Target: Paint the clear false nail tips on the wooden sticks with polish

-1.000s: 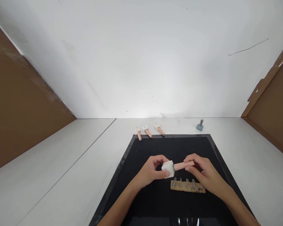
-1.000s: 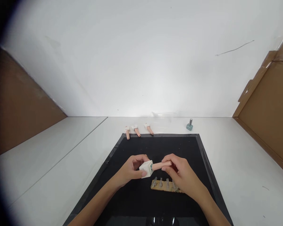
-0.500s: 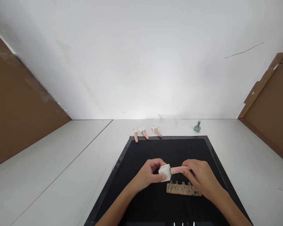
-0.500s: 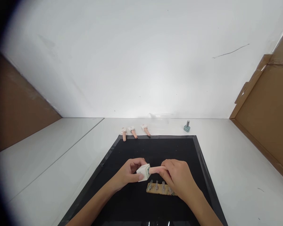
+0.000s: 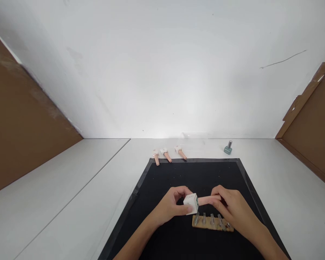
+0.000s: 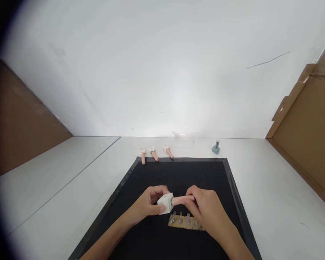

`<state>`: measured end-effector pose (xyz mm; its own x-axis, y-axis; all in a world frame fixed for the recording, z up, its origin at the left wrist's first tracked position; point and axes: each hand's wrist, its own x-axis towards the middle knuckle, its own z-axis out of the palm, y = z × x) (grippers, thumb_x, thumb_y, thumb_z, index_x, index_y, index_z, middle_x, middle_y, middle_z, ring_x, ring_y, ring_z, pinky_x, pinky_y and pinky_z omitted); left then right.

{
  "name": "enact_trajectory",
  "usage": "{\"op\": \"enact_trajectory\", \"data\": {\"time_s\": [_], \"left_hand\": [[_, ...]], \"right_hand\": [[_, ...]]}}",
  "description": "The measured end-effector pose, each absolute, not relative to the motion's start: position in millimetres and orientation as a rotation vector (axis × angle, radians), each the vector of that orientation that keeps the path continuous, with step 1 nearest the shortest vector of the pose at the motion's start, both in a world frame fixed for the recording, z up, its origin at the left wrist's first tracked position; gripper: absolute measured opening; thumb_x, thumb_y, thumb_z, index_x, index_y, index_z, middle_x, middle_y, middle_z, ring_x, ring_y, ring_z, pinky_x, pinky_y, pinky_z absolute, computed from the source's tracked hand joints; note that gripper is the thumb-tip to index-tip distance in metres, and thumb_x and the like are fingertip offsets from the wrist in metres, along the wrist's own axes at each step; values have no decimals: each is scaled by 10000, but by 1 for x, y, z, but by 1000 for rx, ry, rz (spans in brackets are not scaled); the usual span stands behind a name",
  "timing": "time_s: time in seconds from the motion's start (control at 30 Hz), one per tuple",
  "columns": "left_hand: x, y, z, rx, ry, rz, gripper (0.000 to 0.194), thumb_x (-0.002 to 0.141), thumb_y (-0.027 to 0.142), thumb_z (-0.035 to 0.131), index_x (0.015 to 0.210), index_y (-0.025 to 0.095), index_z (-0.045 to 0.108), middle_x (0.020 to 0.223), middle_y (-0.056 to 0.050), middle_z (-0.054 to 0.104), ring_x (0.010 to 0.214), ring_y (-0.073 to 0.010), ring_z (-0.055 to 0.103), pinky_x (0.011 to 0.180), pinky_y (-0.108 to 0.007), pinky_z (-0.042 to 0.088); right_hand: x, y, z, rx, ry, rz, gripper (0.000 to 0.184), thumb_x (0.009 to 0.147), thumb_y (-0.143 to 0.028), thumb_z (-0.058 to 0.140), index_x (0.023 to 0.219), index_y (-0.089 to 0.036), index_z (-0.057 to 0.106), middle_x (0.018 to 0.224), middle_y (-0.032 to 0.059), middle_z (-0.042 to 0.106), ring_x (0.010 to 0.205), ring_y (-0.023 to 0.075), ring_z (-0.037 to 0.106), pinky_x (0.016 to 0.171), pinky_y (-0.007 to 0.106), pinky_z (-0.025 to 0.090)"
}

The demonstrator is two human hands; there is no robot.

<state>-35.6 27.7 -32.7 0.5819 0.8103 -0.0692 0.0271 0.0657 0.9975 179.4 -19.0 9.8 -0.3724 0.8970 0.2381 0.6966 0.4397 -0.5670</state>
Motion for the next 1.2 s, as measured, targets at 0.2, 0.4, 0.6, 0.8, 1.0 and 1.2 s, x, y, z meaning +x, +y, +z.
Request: {"op": "enact_trajectory", "data": {"time_s": [0.2,0.4,0.6,0.8,1.0,1.2], "left_hand": [[-35,30,-29,1384,789,672,416,560,497,790,704,141,630,649,24,533,625,-116,438,628,-251,332],[-38,34,-31,1366,789,681,432,557,510,789,709,141,624,644,25,528,613,-114,432,620,-252,326],[-38,35,-27,1354,773,694,440,557,524,784,693,143,612,640,28,511,610,-113,420,614,-252,319],[-40,35,-29,1373,772,690,409,575,498,782,701,143,623,645,29,513,613,-111,419,610,-246,316],[-40,36,-30,1385,762,699,388,590,480,780,703,143,625,650,26,516,614,-112,428,611,-246,319],[-39,36,-35,1372,757,714,410,580,496,784,696,142,614,642,25,511,600,-108,421,601,-247,311]], "right_hand": [[179,-16,13,-1415,-2150,667,202,957,-298,406,839,-203,541,556,-43,499,458,138,471,446,225,290],[176,-17,16,-1279,-2068,765,172,948,-220,422,830,-219,546,700,-8,542,569,140,501,509,225,372],[177,-17,14,-1109,-2032,768,230,930,-145,385,834,-224,578,816,30,543,610,139,515,489,214,375],[176,-13,10,-1369,-2020,725,316,946,-353,437,728,-186,595,639,18,592,547,155,540,486,240,363],[174,-14,13,-1295,-1998,787,340,977,-375,378,842,-190,629,711,30,638,593,156,588,512,235,406],[178,-15,15,-1084,-2010,662,309,978,-294,375,858,-207,647,798,54,598,638,155,582,515,229,439]]}}
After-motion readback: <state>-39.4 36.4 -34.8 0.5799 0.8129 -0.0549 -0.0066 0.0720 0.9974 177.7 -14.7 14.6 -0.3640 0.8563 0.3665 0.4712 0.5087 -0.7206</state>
